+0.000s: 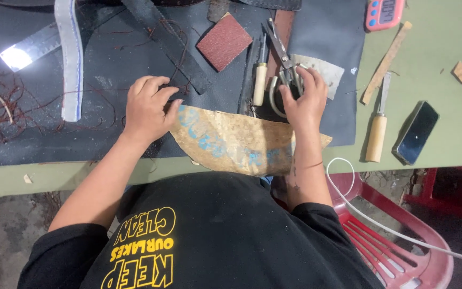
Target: Refining the edges of a leather strap using a beveling tool on a workshop table.
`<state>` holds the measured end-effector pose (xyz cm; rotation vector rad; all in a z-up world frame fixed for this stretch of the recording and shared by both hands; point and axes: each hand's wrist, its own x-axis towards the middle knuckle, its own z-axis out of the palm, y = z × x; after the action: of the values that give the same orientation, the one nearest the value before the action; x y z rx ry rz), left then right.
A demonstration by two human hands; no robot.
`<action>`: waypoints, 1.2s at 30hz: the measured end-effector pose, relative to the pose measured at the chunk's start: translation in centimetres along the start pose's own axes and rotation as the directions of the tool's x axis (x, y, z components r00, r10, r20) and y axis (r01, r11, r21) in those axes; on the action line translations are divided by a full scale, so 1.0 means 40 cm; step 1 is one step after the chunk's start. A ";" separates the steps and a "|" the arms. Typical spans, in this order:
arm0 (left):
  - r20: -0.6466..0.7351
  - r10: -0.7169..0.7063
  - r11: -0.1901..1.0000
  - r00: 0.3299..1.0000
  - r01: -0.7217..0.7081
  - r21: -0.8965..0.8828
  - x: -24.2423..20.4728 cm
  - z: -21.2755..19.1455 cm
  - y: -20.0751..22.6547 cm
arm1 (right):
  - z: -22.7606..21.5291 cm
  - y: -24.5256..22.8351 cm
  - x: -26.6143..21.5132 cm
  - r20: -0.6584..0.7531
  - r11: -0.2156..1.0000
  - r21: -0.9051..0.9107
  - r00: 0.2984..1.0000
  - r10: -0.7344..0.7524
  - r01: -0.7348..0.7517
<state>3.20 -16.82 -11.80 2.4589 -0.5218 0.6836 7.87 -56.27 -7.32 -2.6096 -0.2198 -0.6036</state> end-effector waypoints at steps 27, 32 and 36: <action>0.164 -0.058 0.985 0.985 0.030 0.168 0.155 0.076 0.100 | -0.282 0.304 -0.164 0.084 0.540 0.587 0.709 0.700 -0.603; 0.287 -0.071 0.991 0.955 0.035 0.128 0.152 0.060 0.096 | -0.216 0.069 -0.033 0.410 0.172 0.837 0.803 0.432 -0.519; 0.361 -0.137 0.977 0.923 0.065 0.203 0.138 0.078 0.116 | -0.087 -0.033 -0.027 0.504 -0.204 0.820 0.844 -0.182 -0.534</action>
<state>6.47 -23.46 -9.18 2.7911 -0.4824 0.2258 5.26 -56.75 -4.51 -0.9337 -0.2593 0.3956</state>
